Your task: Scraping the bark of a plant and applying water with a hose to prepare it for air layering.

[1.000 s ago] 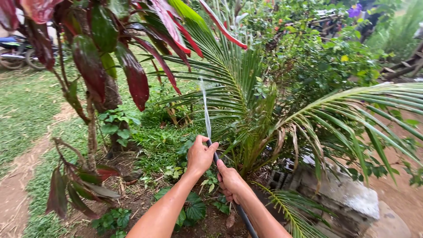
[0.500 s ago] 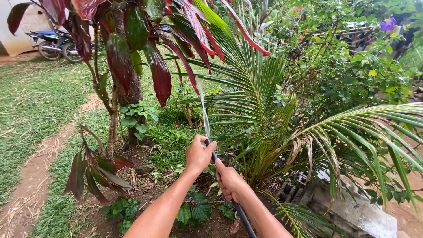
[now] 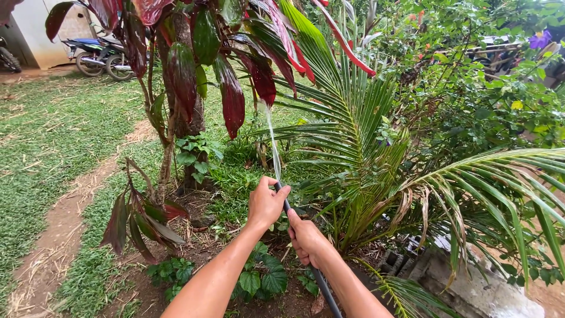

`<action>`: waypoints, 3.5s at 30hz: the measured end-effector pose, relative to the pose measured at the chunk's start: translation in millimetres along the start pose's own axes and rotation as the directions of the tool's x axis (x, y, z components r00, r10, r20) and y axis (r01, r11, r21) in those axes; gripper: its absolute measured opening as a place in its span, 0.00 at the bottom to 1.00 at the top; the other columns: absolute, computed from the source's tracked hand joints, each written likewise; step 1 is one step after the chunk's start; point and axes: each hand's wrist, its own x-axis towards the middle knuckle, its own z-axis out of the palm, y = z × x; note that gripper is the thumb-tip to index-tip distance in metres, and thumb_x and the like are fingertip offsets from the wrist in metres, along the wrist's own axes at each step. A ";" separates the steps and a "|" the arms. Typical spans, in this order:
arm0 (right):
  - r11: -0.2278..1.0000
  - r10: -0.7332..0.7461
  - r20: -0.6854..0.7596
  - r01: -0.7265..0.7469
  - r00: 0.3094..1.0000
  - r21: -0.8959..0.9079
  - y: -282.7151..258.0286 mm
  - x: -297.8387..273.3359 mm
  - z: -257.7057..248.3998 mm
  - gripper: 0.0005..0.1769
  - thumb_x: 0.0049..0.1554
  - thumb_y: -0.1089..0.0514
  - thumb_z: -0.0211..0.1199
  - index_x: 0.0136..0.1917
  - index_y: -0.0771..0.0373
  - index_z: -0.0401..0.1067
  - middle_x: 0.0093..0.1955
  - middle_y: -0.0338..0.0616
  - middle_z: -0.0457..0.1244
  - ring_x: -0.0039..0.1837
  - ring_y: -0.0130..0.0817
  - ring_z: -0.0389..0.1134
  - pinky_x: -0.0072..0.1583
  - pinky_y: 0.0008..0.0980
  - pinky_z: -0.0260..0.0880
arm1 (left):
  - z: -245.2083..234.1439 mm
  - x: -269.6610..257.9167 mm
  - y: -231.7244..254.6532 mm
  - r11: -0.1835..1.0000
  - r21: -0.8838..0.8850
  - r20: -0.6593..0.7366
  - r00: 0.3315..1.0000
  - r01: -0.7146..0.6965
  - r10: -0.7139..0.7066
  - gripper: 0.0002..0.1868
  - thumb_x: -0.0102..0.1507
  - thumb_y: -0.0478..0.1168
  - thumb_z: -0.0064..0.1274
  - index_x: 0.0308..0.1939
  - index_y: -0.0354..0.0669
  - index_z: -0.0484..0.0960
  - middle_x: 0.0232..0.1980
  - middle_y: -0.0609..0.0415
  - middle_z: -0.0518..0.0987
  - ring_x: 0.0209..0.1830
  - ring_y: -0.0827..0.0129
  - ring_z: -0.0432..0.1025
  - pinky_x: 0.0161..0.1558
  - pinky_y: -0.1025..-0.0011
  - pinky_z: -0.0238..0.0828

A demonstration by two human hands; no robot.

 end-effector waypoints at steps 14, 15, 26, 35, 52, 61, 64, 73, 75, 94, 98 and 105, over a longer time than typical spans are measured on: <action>1.000 -0.022 -0.016 0.022 1.000 -0.017 -8.2 2.2 5.7 0.35 0.64 0.25 0.42 0.33 0.55 0.54 0.22 0.31 0.42 0.23 0.27 0.38 0.29 0.33 0.39 | -11.8 1.8 7.0 1.000 0.003 0.014 1.000 0.006 -0.006 0.20 0.62 0.52 0.60 0.49 0.44 0.74 0.29 0.53 0.85 0.25 0.66 0.79 0.31 0.64 0.71; 1.000 -0.025 -0.018 0.025 1.000 -0.016 -8.8 3.7 5.9 0.35 0.64 0.25 0.42 0.33 0.56 0.54 0.22 0.31 0.42 0.23 0.28 0.38 0.29 0.33 0.38 | -11.9 2.6 6.7 1.000 0.001 0.002 1.000 -0.003 0.003 0.21 0.62 0.51 0.60 0.49 0.44 0.74 0.29 0.53 0.85 0.25 0.67 0.78 0.31 0.64 0.71; 0.997 -0.062 0.004 0.062 0.998 -0.038 -17.7 10.2 18.1 0.35 0.64 0.26 0.42 0.34 0.56 0.54 0.22 0.32 0.42 0.23 0.29 0.39 0.29 0.35 0.40 | -21.4 15.5 -1.6 1.000 -0.015 -0.021 1.000 -0.004 0.003 0.21 0.62 0.51 0.60 0.51 0.43 0.74 0.30 0.53 0.84 0.25 0.68 0.78 0.30 0.66 0.71; 0.999 -0.043 -0.024 0.044 0.999 0.019 -34.1 47.6 28.5 0.35 0.63 0.25 0.44 0.33 0.56 0.54 0.22 0.32 0.43 0.23 0.28 0.39 0.29 0.34 0.38 | -26.3 53.3 -12.6 1.000 0.010 0.011 1.000 -0.016 0.016 0.21 0.62 0.52 0.60 0.50 0.44 0.74 0.30 0.52 0.85 0.25 0.67 0.78 0.30 0.65 0.71; 0.998 0.013 -0.099 -0.006 0.995 0.069 -67.2 109.1 57.5 0.34 0.64 0.26 0.44 0.33 0.55 0.55 0.22 0.31 0.43 0.23 0.27 0.39 0.29 0.32 0.38 | -30.9 131.2 -45.9 1.000 0.001 0.042 0.999 -0.032 0.031 0.22 0.61 0.53 0.62 0.51 0.46 0.75 0.31 0.54 0.85 0.27 0.66 0.79 0.33 0.63 0.73; 0.990 0.018 -0.182 0.007 0.983 0.140 -66.9 119.7 57.5 0.34 0.64 0.25 0.45 0.33 0.55 0.56 0.22 0.31 0.43 0.23 0.27 0.38 0.29 0.32 0.36 | -17.1 147.9 -46.2 0.998 0.024 0.101 0.993 -0.066 0.063 0.22 0.60 0.53 0.62 0.50 0.47 0.75 0.31 0.53 0.85 0.27 0.65 0.79 0.32 0.63 0.73; 0.984 -0.009 -0.211 0.046 0.977 0.170 -60.7 119.7 52.1 0.33 0.64 0.26 0.47 0.34 0.55 0.56 0.22 0.30 0.44 0.23 0.26 0.39 0.29 0.32 0.36 | -13.1 144.1 -39.5 0.999 -0.009 0.162 0.985 -0.050 0.051 0.21 0.61 0.53 0.61 0.49 0.48 0.74 0.29 0.55 0.83 0.26 0.66 0.79 0.30 0.64 0.73; 0.972 0.012 -0.207 0.037 0.978 0.231 -48.2 101.0 21.3 0.34 0.64 0.26 0.45 0.34 0.56 0.57 0.21 0.30 0.42 0.22 0.27 0.37 0.27 0.32 0.34 | 13.0 125.4 -18.2 0.996 0.010 0.185 0.979 -0.091 0.087 0.19 0.61 0.52 0.62 0.47 0.48 0.75 0.29 0.55 0.81 0.26 0.66 0.78 0.29 0.62 0.72; 0.974 -0.004 -0.218 0.053 0.976 0.220 -43.3 96.9 11.2 0.34 0.64 0.27 0.45 0.34 0.56 0.56 0.21 0.31 0.43 0.22 0.28 0.38 0.27 0.33 0.36 | 17.0 116.1 -6.8 0.998 -0.008 0.215 0.975 -0.054 0.055 0.20 0.61 0.53 0.61 0.48 0.48 0.74 0.28 0.54 0.82 0.26 0.64 0.79 0.30 0.62 0.73; 0.996 0.040 -0.139 -0.029 0.989 0.084 -19.3 53.6 -27.3 0.35 0.64 0.24 0.41 0.33 0.55 0.53 0.22 0.30 0.41 0.23 0.27 0.38 0.29 0.33 0.38 | 40.7 63.9 7.7 0.997 0.057 0.290 0.955 0.048 -0.063 0.22 0.63 0.50 0.58 0.55 0.47 0.71 0.31 0.55 0.83 0.30 0.66 0.81 0.34 0.64 0.75; 0.997 0.032 -0.145 -0.021 0.989 0.077 -18.1 50.5 -25.9 0.35 0.64 0.24 0.41 0.33 0.55 0.54 0.22 0.30 0.42 0.23 0.27 0.38 0.29 0.33 0.37 | 40.9 61.1 4.9 0.999 0.040 0.231 0.973 0.000 -0.009 0.22 0.62 0.49 0.59 0.55 0.46 0.71 0.32 0.54 0.83 0.30 0.66 0.80 0.34 0.64 0.75; 0.992 0.020 -0.134 -0.003 0.991 0.127 -13.2 45.7 -27.9 0.35 0.64 0.25 0.42 0.33 0.55 0.54 0.22 0.31 0.42 0.23 0.27 0.37 0.29 0.33 0.36 | 46.1 57.4 3.9 0.998 0.033 0.187 0.981 -0.055 0.048 0.22 0.61 0.50 0.61 0.53 0.46 0.73 0.31 0.54 0.85 0.29 0.65 0.80 0.35 0.64 0.74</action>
